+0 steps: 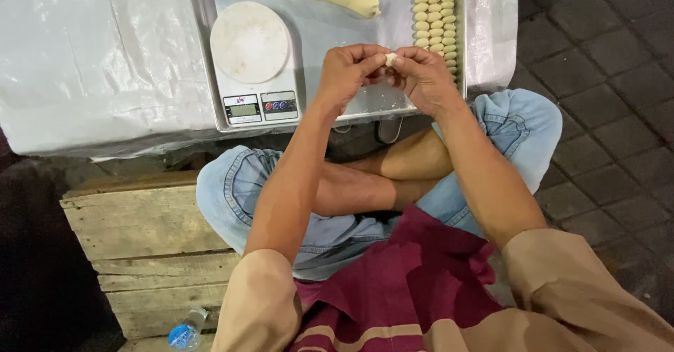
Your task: The person sits cross-legged and repeatedly pinches off small pieces of dough from a long log, rolls them into balls between their palms, and places them in a metal tray. A digital scale is visible on the tray but is not used during the clip.
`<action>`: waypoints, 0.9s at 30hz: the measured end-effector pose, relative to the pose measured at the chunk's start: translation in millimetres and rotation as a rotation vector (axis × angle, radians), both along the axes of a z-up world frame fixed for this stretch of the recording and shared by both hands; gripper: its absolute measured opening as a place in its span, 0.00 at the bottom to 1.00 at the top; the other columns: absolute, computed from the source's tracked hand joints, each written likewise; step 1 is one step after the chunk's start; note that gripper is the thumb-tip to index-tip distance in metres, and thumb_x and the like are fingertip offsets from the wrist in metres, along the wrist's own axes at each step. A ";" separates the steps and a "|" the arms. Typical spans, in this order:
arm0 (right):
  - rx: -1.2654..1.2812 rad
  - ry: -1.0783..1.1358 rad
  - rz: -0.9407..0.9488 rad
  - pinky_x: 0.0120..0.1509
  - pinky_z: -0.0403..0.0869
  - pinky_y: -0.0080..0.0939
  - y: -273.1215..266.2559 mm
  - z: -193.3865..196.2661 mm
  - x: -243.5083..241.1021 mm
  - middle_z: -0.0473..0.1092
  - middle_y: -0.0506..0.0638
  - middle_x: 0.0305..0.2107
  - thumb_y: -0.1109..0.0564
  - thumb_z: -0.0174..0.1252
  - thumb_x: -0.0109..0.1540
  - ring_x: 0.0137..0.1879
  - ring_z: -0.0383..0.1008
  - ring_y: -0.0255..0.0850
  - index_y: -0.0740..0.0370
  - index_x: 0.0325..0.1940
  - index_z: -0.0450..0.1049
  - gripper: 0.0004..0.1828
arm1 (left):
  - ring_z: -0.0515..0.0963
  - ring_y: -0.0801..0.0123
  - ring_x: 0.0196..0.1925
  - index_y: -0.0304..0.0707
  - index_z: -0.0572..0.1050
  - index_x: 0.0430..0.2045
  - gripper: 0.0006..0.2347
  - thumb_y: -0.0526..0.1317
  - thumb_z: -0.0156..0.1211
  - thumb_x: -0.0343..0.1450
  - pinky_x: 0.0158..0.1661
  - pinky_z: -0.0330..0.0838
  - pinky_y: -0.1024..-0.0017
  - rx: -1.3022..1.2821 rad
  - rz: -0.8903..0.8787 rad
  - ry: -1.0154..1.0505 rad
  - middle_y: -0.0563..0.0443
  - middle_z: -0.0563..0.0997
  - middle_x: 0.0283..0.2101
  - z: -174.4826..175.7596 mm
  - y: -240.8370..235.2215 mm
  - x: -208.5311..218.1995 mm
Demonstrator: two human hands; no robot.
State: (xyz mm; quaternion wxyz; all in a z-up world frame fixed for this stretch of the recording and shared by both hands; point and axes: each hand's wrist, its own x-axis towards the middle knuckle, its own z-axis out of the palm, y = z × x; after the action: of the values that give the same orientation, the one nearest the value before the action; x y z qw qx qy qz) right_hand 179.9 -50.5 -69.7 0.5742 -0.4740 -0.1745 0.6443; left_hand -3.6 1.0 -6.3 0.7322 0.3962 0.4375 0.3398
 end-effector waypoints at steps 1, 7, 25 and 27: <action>0.015 0.013 0.026 0.40 0.84 0.39 -0.5 3.6 1.5 0.78 0.55 0.33 0.66 0.67 0.62 0.35 0.81 0.44 0.65 0.45 0.78 0.08 | 0.85 0.68 0.32 0.27 0.83 0.37 0.08 0.34 0.68 0.69 0.38 0.86 0.69 -0.064 -0.033 -0.016 0.43 0.86 0.31 4.5 2.4 -1.5; 0.003 0.035 0.038 0.38 0.78 0.33 -2.2 11.1 5.9 0.76 0.51 0.27 0.66 0.66 0.62 0.32 0.76 0.40 0.62 0.40 0.80 0.04 | 0.84 0.62 0.29 0.28 0.81 0.35 0.10 0.33 0.72 0.64 0.37 0.88 0.65 -0.247 0.040 -0.066 0.43 0.83 0.28 15.6 -0.8 1.8; 0.009 -0.044 -0.013 0.38 0.79 0.36 -0.2 28.2 -2.5 0.78 0.55 0.28 0.63 0.69 0.60 0.32 0.76 0.43 0.65 0.39 0.82 0.04 | 0.84 0.74 0.38 0.37 0.85 0.42 0.11 0.37 0.66 0.68 0.43 0.80 0.76 0.122 -0.041 0.238 0.52 0.88 0.37 -11.5 -6.1 11.9; -0.006 -0.036 -0.015 0.38 0.78 0.36 0.0 29.5 -0.4 0.77 0.54 0.28 0.62 0.69 0.60 0.32 0.75 0.42 0.65 0.39 0.81 0.05 | 0.83 0.76 0.38 0.40 0.86 0.41 0.09 0.35 0.64 0.69 0.43 0.80 0.76 0.222 -0.053 0.229 0.54 0.88 0.36 -19.2 -6.3 14.0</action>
State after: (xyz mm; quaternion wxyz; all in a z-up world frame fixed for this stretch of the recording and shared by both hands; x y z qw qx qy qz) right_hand 179.6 -50.5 -40.2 0.5743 -0.4886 -0.1793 0.6320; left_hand 10.4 -5.3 -25.4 0.6380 0.5222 0.4672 0.3194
